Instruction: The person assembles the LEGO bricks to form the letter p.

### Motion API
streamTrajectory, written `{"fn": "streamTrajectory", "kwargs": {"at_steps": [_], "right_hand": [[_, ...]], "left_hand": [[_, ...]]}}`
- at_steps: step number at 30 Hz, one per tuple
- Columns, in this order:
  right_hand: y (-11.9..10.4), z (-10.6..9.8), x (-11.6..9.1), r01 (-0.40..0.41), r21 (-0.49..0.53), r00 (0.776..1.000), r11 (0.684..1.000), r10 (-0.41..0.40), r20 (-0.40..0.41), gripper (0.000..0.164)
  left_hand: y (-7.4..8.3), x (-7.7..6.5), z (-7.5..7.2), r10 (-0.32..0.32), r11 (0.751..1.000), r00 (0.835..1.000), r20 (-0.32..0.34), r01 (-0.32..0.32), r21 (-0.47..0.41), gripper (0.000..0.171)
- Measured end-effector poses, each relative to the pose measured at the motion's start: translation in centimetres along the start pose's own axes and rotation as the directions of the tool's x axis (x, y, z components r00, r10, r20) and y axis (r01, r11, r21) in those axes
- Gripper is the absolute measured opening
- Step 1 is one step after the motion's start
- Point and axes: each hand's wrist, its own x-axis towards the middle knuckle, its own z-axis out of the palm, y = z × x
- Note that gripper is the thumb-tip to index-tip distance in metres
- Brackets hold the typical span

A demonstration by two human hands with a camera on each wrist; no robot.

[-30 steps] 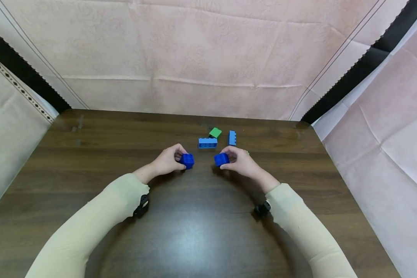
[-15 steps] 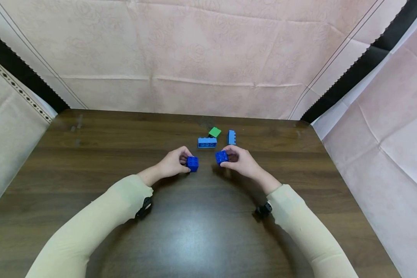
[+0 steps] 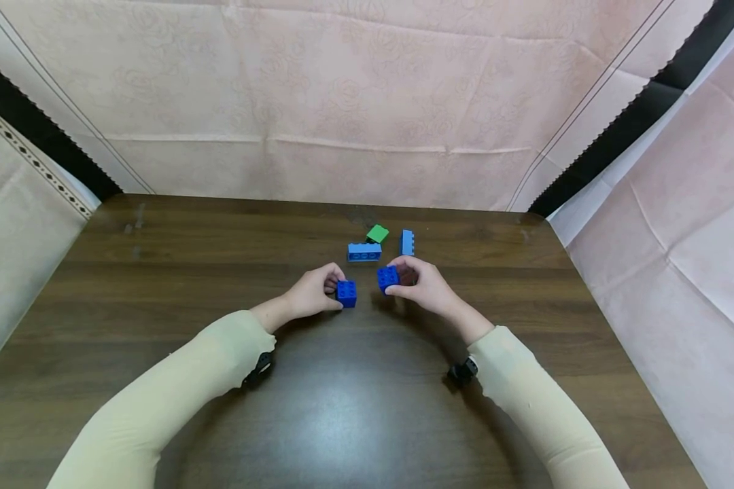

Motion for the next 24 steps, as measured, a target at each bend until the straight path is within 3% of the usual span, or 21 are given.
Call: {"fn": "streamTrajectory", "kwargs": {"at_steps": [5, 11, 19, 24], "right_hand": [[-0.2, 0.0, 0.0, 0.010, 0.012, 1.000, 1.000, -0.010, -0.011, 0.035], [-0.6, 0.0, 0.0, 0.005, 0.020, 1.000, 1.000, -0.005, -0.013, 0.034], [-1.5, 0.3, 0.6, 0.020, 0.045, 0.999, 0.999, -0.019, -0.028, 0.038], [-2.2, 0.6, 0.9, 0.045, 0.051, 0.999, 0.998, -0.044, -0.023, 0.040]], "left_hand": [[0.1, -0.4, -0.1, 0.023, 1.000, 0.999, 0.028, -0.023, 0.015, 0.046], [0.4, -0.8, -0.2, 0.027, 0.999, 1.000, -0.008, -0.027, 0.023, 0.047], [0.2, -0.8, -0.1, -0.006, 1.000, 0.999, -0.051, 0.008, 0.030, 0.036], [0.2, -0.6, 0.0, -0.002, 1.000, 0.999, -0.045, 0.002, 0.009, 0.033]]}}
